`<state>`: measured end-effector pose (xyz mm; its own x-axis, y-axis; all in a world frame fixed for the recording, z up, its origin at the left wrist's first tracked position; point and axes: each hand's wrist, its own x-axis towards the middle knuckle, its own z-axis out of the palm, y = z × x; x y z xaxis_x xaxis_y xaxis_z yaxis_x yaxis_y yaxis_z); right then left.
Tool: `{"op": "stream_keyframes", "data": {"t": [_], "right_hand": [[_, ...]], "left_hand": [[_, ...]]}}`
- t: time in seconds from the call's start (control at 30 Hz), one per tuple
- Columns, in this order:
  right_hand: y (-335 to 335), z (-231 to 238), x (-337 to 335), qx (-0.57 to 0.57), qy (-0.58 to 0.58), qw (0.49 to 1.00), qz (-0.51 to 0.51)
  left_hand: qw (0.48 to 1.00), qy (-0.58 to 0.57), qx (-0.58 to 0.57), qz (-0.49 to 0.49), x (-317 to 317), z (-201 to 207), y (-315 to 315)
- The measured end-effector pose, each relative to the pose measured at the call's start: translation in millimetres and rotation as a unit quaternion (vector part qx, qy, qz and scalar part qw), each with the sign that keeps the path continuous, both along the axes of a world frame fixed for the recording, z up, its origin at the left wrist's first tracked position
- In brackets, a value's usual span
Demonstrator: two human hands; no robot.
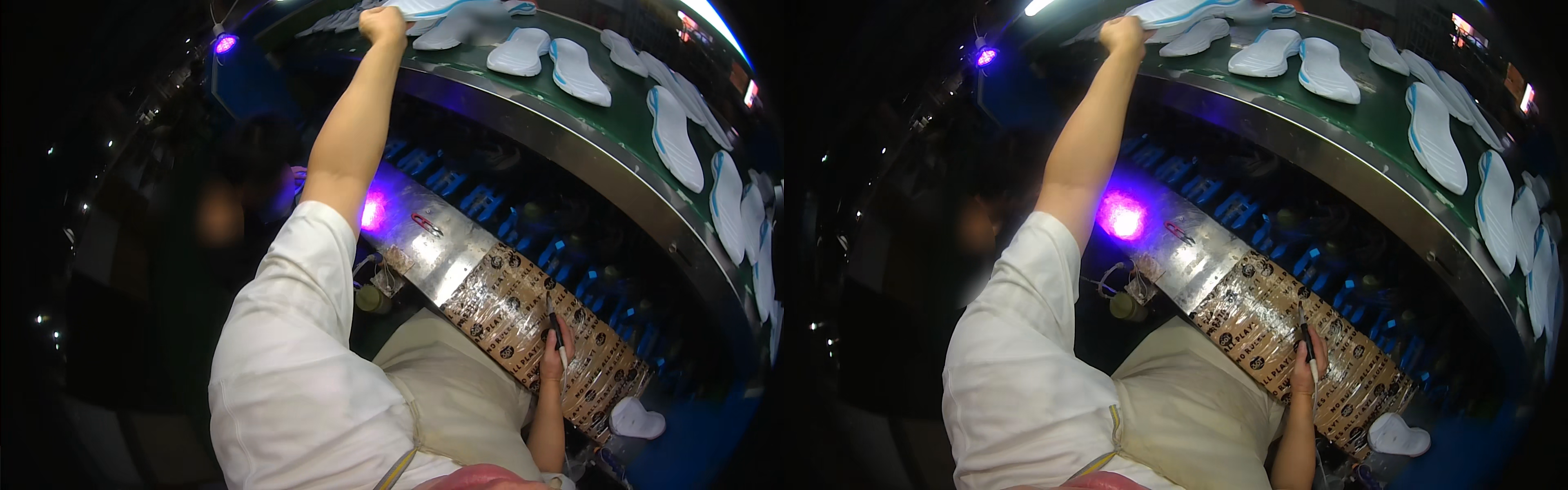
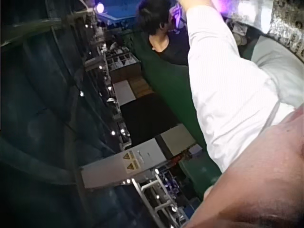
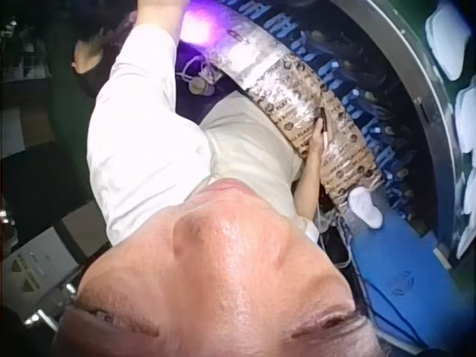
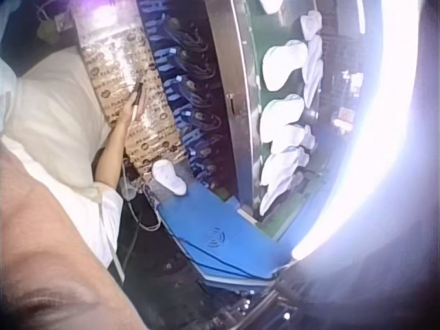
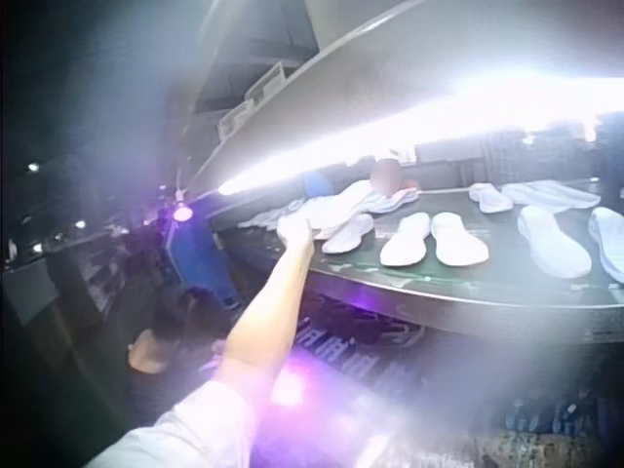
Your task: The person repeatedly picks up white slipper soles from a conveyor belt, wipes each sole with a handheld tool, and places it back on the belt. The task continues in a repetitive loop throughout the clip.
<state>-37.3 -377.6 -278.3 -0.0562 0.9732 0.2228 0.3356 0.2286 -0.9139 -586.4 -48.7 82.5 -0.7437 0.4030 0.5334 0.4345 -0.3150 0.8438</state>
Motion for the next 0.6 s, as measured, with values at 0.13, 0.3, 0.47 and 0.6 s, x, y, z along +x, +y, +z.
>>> {"op": "stream_keyframes", "data": {"t": [0.13,0.3,0.47,0.6], "right_hand": [[10,1,-6,0.058,-0.001,0.998,0.029],[9,2,-3,0.049,0.011,0.999,0.009],[10,-6,1,0.034,0.038,0.999,-0.002],[5,19,3,-0.053,0.106,0.992,-0.053]], "left_hand": [[0.957,-0.186,0.198,-0.100,12,-13,-114],[0.898,-0.259,0.065,-0.350,101,-81,-193],[0.815,-0.244,-0.219,-0.478,196,-218,-269],[0.583,-0.512,-0.147,-0.614,238,-277,-320]]}}
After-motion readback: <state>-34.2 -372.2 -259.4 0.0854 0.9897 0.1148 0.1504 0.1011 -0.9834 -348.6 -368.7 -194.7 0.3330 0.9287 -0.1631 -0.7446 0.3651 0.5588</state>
